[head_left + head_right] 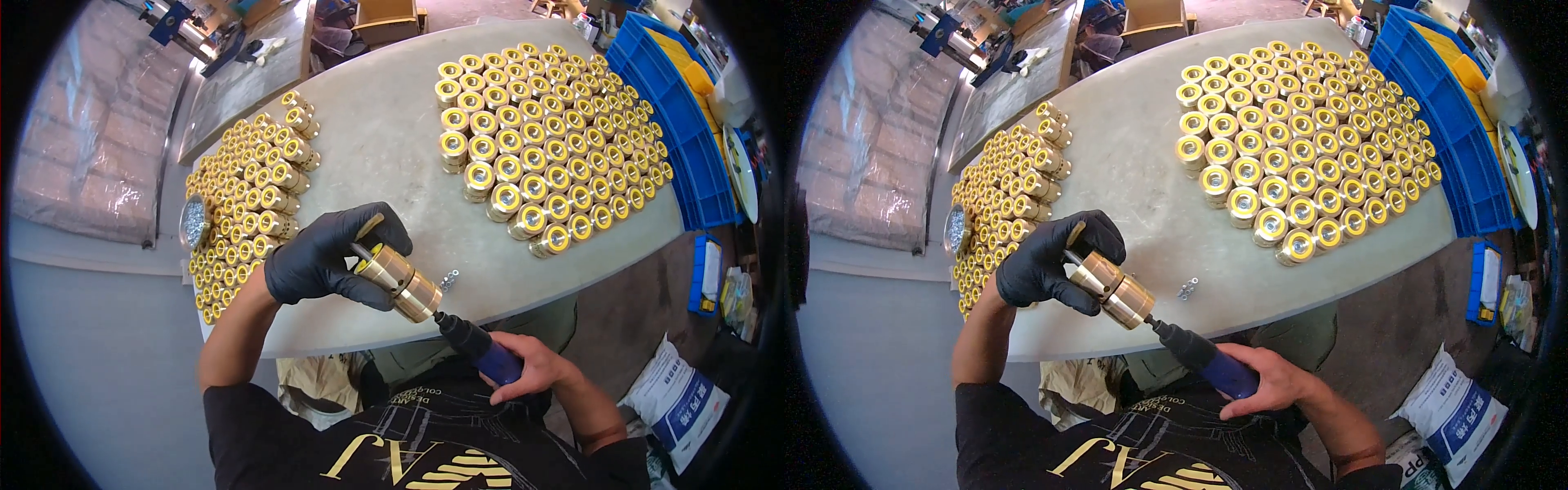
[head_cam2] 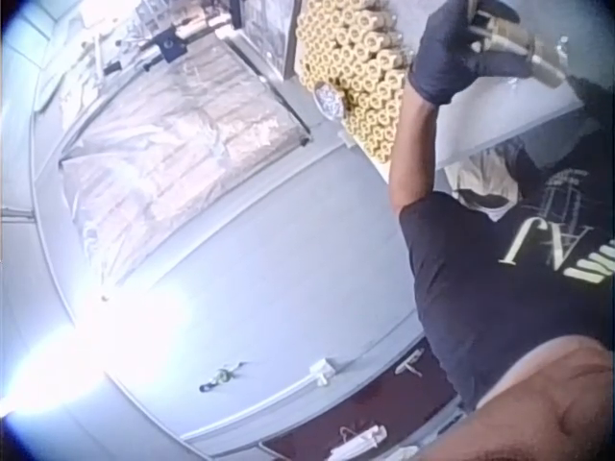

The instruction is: The person assembles small cylindrical metal parts by adding washers and securing them with an electric screwdriver.

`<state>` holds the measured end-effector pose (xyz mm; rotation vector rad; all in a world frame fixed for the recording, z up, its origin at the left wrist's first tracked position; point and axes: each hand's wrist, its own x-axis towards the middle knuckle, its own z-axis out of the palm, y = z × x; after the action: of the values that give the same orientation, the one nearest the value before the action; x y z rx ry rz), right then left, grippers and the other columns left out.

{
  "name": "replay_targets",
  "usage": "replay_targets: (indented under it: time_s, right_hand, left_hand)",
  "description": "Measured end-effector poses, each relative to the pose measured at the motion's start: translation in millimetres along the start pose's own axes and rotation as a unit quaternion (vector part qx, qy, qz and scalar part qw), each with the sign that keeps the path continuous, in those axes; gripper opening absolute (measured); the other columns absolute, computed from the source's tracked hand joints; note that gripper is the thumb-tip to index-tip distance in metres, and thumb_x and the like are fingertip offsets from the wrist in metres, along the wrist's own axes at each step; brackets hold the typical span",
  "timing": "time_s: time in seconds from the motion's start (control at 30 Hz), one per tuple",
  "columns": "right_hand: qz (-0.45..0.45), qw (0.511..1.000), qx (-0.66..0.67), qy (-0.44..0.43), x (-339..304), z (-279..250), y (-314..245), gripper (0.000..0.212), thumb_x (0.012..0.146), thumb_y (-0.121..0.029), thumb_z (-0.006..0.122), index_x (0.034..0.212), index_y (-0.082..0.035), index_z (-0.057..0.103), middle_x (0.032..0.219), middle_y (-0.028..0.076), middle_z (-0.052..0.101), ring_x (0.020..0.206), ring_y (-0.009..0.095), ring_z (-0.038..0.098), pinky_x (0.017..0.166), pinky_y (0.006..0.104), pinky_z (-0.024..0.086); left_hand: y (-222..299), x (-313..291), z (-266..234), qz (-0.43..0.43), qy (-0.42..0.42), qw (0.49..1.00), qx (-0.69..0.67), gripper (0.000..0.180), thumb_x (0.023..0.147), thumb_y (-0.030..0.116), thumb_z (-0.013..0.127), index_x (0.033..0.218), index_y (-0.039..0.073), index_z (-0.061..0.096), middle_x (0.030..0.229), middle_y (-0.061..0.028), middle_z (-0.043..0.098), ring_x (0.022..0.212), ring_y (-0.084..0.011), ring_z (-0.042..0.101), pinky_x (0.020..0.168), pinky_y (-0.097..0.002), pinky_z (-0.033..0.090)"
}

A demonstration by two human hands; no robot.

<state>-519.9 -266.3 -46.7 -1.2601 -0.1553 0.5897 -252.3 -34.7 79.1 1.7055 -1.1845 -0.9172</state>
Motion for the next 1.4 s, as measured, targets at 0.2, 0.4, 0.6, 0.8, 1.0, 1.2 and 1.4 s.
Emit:
replay_targets:
  time_s: [0.2, 0.4, 0.6, 0.8, 1.0, 1.2, 1.4]
  right_hand:
    - [0.04, 0.958, 0.262, -0.107, 0, 3, 16, 0.086, 0.069, -0.02, 0.092, 0.136, 0.002, 0.042, 0.09, 0.007, 0.062, 0.07, 0.012, 0.061, 0.06, 0.0254, 0.05]
    - [0.04, 0.915, 0.373, -0.145, 4, 2, 17, 0.088, 0.065, -0.021, 0.094, 0.133, 0.002, 0.044, 0.091, 0.009, 0.062, 0.069, 0.014, 0.062, 0.062, 0.0271, 0.051]
    - [0.005, 0.984, -0.147, 0.097, 13, -9, -22, 0.096, 0.063, -0.033, 0.095, 0.14, -0.001, 0.046, 0.104, 0.011, 0.067, 0.09, 0.02, 0.065, 0.082, 0.0336, 0.052]
    - [-0.025, 0.954, -0.193, 0.227, 31, -23, -27, 0.099, 0.063, -0.037, 0.094, 0.142, -0.001, 0.044, 0.119, 0.018, 0.065, 0.107, 0.024, 0.064, 0.094, 0.0369, 0.049]
    - [-0.017, 0.956, -0.172, 0.239, 35, -39, -15, 0.1, 0.064, -0.037, 0.094, 0.142, 0.0, 0.044, 0.12, 0.016, 0.065, 0.107, 0.023, 0.064, 0.094, 0.0374, 0.049]
    - [-0.029, 0.96, -0.158, 0.231, 37, -41, -13, 0.099, 0.064, -0.037, 0.093, 0.141, 0.0, 0.045, 0.12, 0.015, 0.065, 0.106, 0.022, 0.063, 0.094, 0.0359, 0.049]
    - [-0.024, 0.964, -0.154, 0.214, 39, -44, -19, 0.097, 0.065, -0.037, 0.093, 0.14, 0.001, 0.045, 0.119, 0.016, 0.065, 0.106, 0.023, 0.064, 0.094, 0.0362, 0.05]
  left_hand:
    - [-1, 0, -2, 0.046, -0.031, 0.998, 0.004, 0.058, 0.064, 0.019, 0.093, 0.108, 0.005, 0.059, 0.105, -0.0056, 0.062, 0.095, -0.0191, 0.062, 0.085, -0.0331, 0.05]
    - [-2, 1, -7, 0.047, -0.025, 0.998, 0.014, 0.056, 0.065, 0.018, 0.093, 0.109, 0.005, 0.059, 0.104, -0.0055, 0.063, 0.095, -0.019, 0.062, 0.085, -0.0332, 0.051]
    - [-30, 6, -25, -0.055, 0.104, 0.98, 0.16, 0.05, 0.069, 0.019, 0.09, 0.107, 0.005, 0.06, 0.099, -0.0091, 0.064, 0.094, -0.0238, 0.064, 0.085, -0.0362, 0.051]
    - [-100, 15, -38, -0.155, 0.079, 0.875, 0.452, 0.058, 0.081, 0.03, 0.079, 0.126, 0.008, 0.049, 0.118, -0.0157, 0.056, 0.095, -0.035, 0.065, 0.079, -0.0434, 0.053]
    - [-56, 29, -37, -0.203, 0.067, 0.881, 0.423, 0.063, 0.086, 0.035, 0.074, 0.138, 0.012, 0.047, 0.113, -0.0183, 0.062, 0.087, -0.0346, 0.069, 0.075, -0.0434, 0.055]
    - [-67, 24, -43, -0.282, 0.126, 0.834, 0.458, 0.068, 0.088, 0.05, 0.068, 0.139, 0.011, 0.048, 0.083, -0.0224, 0.068, 0.081, -0.039, 0.068, 0.073, -0.0456, 0.053]
    - [-87, 17, -42, -0.09, 0.127, 0.892, 0.424, 0.078, 0.079, 0.043, 0.08, 0.142, 0.011, 0.045, 0.101, -0.0171, 0.067, 0.086, -0.0357, 0.068, 0.075, -0.0437, 0.055]
